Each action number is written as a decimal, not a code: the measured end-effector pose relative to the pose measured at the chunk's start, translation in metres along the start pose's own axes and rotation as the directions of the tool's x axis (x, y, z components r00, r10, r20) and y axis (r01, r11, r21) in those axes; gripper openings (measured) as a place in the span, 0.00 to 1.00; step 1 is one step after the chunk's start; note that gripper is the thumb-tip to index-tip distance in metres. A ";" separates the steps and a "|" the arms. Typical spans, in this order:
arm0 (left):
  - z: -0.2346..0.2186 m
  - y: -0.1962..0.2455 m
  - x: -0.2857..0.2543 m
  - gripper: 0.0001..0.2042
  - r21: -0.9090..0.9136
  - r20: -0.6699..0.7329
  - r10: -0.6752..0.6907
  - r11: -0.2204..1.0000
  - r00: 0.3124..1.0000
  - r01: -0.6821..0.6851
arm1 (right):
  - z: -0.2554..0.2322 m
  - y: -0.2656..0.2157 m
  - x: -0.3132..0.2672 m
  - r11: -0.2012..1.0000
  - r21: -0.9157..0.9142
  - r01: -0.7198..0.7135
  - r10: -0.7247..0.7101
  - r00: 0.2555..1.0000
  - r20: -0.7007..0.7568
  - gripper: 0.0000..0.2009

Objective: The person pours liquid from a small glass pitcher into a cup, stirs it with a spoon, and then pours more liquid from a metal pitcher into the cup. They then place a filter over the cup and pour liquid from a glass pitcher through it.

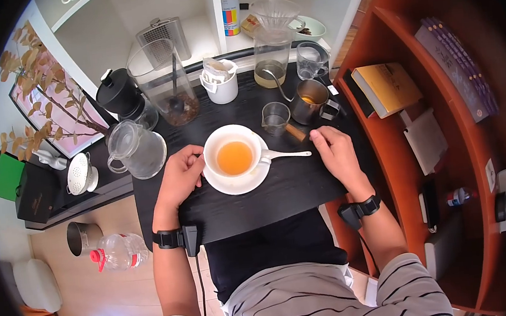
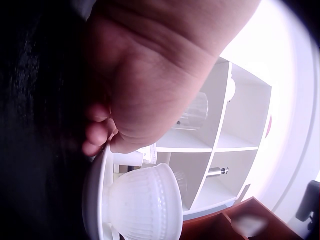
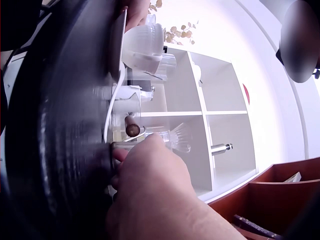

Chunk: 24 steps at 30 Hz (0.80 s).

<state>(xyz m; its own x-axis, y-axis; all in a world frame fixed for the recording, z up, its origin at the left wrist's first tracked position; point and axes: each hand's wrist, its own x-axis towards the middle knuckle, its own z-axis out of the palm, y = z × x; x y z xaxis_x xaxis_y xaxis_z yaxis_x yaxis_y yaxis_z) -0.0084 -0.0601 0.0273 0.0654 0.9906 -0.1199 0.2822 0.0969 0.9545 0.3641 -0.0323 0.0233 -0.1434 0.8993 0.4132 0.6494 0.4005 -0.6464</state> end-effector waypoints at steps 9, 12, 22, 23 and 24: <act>0.001 0.001 0.001 0.09 0.011 -0.013 -0.019 1.000 1.000 0.019 | -0.004 0.002 -0.006 0.996 0.078 -0.041 0.046 0.997 -0.065 0.21; 0.001 -0.001 0.001 0.09 0.011 -0.018 -0.017 1.000 1.000 0.017 | -0.004 0.003 -0.006 0.995 0.094 -0.042 0.049 0.996 -0.068 0.21; 0.001 -0.004 0.002 0.09 -0.012 -0.007 -0.007 1.000 1.000 0.007 | -0.005 0.005 -0.006 0.993 0.105 -0.057 0.063 0.997 -0.052 0.21; 0.001 -0.004 0.002 0.09 -0.011 -0.008 -0.005 1.000 1.000 0.005 | -0.005 0.005 -0.006 0.992 0.106 -0.062 0.067 0.997 -0.047 0.21; 0.000 -0.005 0.002 0.08 -0.014 -0.005 -0.004 1.000 1.000 0.004 | -0.005 0.005 -0.007 0.993 0.106 -0.060 0.066 0.997 -0.048 0.21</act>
<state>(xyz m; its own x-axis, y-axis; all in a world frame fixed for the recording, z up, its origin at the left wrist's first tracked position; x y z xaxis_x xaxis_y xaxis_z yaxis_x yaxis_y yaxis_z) -0.0094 -0.0583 0.0221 0.0600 0.9907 -0.1220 0.2691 0.1017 0.9577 0.3722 -0.0371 0.0204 -0.0646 0.9142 0.4000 0.5742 0.3619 -0.7344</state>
